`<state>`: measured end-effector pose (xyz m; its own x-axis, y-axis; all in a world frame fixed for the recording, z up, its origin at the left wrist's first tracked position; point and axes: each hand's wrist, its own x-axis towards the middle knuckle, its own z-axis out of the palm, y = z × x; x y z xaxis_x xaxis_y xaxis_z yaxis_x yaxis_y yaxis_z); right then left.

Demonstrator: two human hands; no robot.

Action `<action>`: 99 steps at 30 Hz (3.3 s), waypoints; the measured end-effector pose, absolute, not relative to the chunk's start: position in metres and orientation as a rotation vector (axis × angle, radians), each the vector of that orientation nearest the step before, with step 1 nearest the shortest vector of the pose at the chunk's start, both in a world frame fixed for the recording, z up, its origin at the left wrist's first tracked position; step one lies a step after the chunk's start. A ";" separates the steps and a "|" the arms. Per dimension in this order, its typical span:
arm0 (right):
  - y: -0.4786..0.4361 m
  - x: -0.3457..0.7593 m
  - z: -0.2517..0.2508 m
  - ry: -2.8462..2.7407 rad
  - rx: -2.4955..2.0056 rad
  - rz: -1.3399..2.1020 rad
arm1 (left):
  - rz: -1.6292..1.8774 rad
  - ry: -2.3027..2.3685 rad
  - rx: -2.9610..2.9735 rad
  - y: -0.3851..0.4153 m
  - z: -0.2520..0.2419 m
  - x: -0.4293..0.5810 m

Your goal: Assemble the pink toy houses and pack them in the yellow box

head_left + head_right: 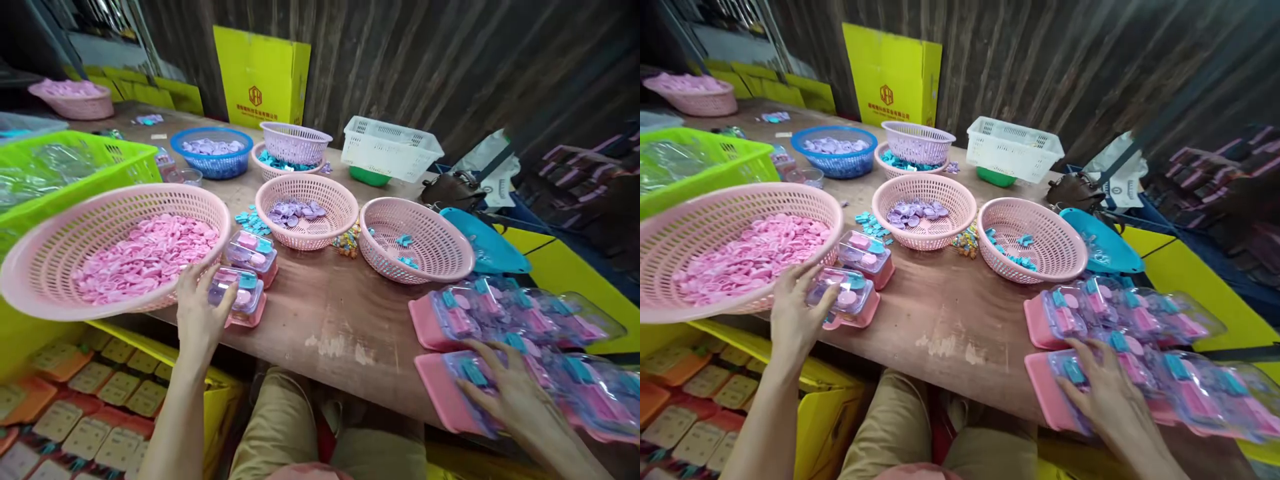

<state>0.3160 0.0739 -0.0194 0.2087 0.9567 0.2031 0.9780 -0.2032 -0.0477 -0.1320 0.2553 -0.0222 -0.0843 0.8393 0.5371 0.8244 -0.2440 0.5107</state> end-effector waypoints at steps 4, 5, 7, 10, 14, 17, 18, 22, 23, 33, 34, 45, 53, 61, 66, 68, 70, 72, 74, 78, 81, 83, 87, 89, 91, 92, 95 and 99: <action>0.076 0.297 -0.007 -1.736 -2.290 -0.538 | 1.102 1.894 2.188 0.254 -0.022 -0.121; 0.079 0.278 -0.003 -1.696 -2.266 -0.598 | 1.043 1.941 2.165 0.250 -0.021 -0.116; 0.089 0.231 0.001 -1.707 -2.091 -0.507 | 0.926 2.050 2.104 0.239 -0.018 -0.102; 0.109 0.164 -0.006 -1.767 -1.838 0.135 | 0.824 1.945 2.057 0.209 -0.020 -0.071; 0.137 0.133 -0.017 -1.590 -1.817 0.529 | 0.820 1.398 2.043 0.179 -0.036 -0.032; 0.153 0.148 -0.017 -1.614 -1.891 0.485 | 0.813 1.021 2.004 0.180 -0.058 -0.014; 0.157 0.155 -0.015 -1.654 -1.903 0.475 | 0.788 0.928 1.974 0.183 -0.066 -0.008; 0.159 0.173 -0.007 -1.780 -1.872 0.458 | 0.710 0.758 1.859 0.184 -0.092 0.023; 0.158 0.175 -0.005 -1.794 -1.877 0.452 | 0.731 0.779 1.847 0.181 -0.096 0.031; 0.157 0.171 0.008 -1.987 -2.102 0.337 | 0.899 0.930 1.762 0.148 -0.105 0.079; 0.158 0.170 0.008 -1.978 -2.114 0.317 | 0.915 0.946 1.756 0.148 -0.105 0.082; 0.157 0.158 0.011 -2.018 -2.199 -0.019 | 0.919 0.936 1.738 0.157 -0.102 0.089; 0.153 0.153 0.010 -2.129 -2.273 -0.280 | 0.938 0.912 1.752 0.159 -0.100 0.088; 0.152 0.162 0.012 -2.253 -2.301 -0.259 | 1.008 0.913 1.760 0.161 -0.095 0.085; 0.153 0.151 0.017 -2.309 -2.387 -0.429 | 0.995 0.925 1.765 0.162 -0.096 0.085; 0.153 0.145 0.020 -2.320 -2.430 -0.509 | 1.003 0.916 1.771 0.163 -0.096 0.085; 0.152 0.140 0.021 -2.320 -2.476 -0.574 | 1.021 0.902 1.778 0.163 -0.097 0.085; 0.152 0.135 0.023 -2.317 -2.517 -0.617 | 1.034 0.897 1.781 0.163 -0.098 0.085; 0.152 0.131 0.024 -2.322 -2.553 -0.646 | 1.033 0.897 1.783 0.162 -0.099 0.085; 0.154 0.121 0.027 -2.347 -2.613 -0.692 | 1.033 0.895 1.793 0.162 -0.101 0.084; 0.156 0.111 0.027 -2.352 -2.665 -0.753 | 1.038 0.893 1.789 0.161 -0.100 0.084; 0.156 0.105 0.027 -2.363 -2.695 -0.805 | 1.025 0.891 1.776 0.161 -0.098 0.083; 0.157 0.103 0.026 -2.386 -2.688 -0.840 | 1.025 0.885 1.751 0.162 -0.096 0.081; 0.159 0.108 0.027 -2.394 -2.666 -0.759 | 1.044 0.888 1.742 0.163 -0.098 0.081; 0.161 0.118 0.027 -2.403 -2.637 -0.660 | 1.050 0.883 1.733 0.163 -0.100 0.083; 0.163 0.123 0.026 -2.405 -2.617 -0.615 | 1.044 0.873 1.728 0.163 -0.101 0.084; 0.165 0.142 0.021 -2.425 -2.491 -0.419 | 0.968 0.845 1.704 0.161 -0.100 0.088; 0.160 0.168 0.007 -2.352 -2.185 -0.114 | 0.793 0.761 1.772 0.171 -0.088 0.067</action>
<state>0.1679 0.1597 0.0074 -0.0733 0.9973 -0.0033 0.9923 0.0733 0.0995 0.0673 0.1715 -0.0882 0.5856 0.7937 0.1646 0.1317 -0.2935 0.9468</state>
